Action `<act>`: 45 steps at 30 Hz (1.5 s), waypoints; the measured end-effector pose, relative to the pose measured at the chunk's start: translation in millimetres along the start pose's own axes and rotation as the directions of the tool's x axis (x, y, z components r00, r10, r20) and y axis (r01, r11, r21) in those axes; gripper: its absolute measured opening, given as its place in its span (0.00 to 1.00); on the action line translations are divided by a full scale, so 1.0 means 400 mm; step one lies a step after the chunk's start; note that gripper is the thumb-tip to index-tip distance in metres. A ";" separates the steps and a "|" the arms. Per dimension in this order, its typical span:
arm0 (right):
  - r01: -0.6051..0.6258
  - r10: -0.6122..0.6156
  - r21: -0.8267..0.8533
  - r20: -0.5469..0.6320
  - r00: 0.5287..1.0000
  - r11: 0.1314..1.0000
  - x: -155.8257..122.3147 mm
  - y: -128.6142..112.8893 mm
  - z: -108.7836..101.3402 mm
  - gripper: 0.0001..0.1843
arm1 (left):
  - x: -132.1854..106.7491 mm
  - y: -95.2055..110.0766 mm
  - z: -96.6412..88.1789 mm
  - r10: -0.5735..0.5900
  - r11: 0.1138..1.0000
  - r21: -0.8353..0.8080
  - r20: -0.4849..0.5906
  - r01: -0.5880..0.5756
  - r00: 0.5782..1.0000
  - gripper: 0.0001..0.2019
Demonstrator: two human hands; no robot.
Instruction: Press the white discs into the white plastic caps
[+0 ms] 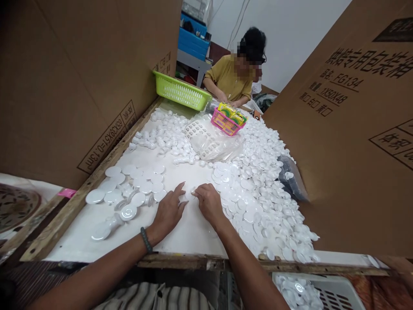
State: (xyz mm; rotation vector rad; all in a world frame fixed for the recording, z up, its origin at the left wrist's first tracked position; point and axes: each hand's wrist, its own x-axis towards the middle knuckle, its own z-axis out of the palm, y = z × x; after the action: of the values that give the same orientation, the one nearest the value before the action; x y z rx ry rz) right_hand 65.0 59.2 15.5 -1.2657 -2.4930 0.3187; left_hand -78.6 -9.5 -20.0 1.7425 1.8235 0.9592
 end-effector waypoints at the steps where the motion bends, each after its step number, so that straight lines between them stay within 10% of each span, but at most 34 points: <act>1: 0.025 -0.025 -0.021 0.002 1.000 0.999 -0.008 -0.005 0.003 0.12 | 0.000 0.000 0.000 0.004 1.000 0.002 -0.005 -0.004 1.000 0.26; 23: 0.307 -0.245 -0.200 0.284 0.927 0.930 0.053 -0.033 -0.004 0.11 | 0.003 -0.008 0.015 0.013 1.000 0.004 -0.024 -0.013 1.000 0.23; 28: 0.029 -0.040 0.148 0.069 0.997 0.989 0.000 -0.023 0.013 0.12 | 0.002 -0.006 -0.004 0.026 0.998 -0.055 -0.022 -0.028 0.999 0.21; 31: -0.247 0.234 0.441 0.084 0.969 0.863 -0.042 -0.023 0.020 0.13 | 0.003 0.005 -0.028 0.047 0.986 -0.166 0.064 -0.036 0.997 0.14; 34: -0.352 0.337 0.575 0.137 0.931 0.738 -0.072 -0.028 0.016 0.13 | 0.007 0.026 -0.046 -0.021 0.970 -0.236 0.124 0.050 0.992 0.09; 39: -0.096 0.098 0.368 0.013 0.995 0.925 -0.096 -0.025 -0.002 0.16 | 0.028 0.046 -0.039 -0.299 0.873 -0.317 0.253 0.371 0.920 0.06; 45: 0.042 -0.053 0.069 0.173 0.983 0.997 -0.079 -0.019 -0.017 0.11 | 0.045 0.044 -0.021 -0.437 0.639 -0.486 0.408 0.596 0.802 0.07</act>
State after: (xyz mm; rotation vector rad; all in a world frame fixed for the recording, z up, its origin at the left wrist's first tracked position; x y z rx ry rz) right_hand 79.6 29.7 18.6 -1.1974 -2.6306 0.5157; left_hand -74.9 6.1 1.1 0.8194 1.4891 0.8732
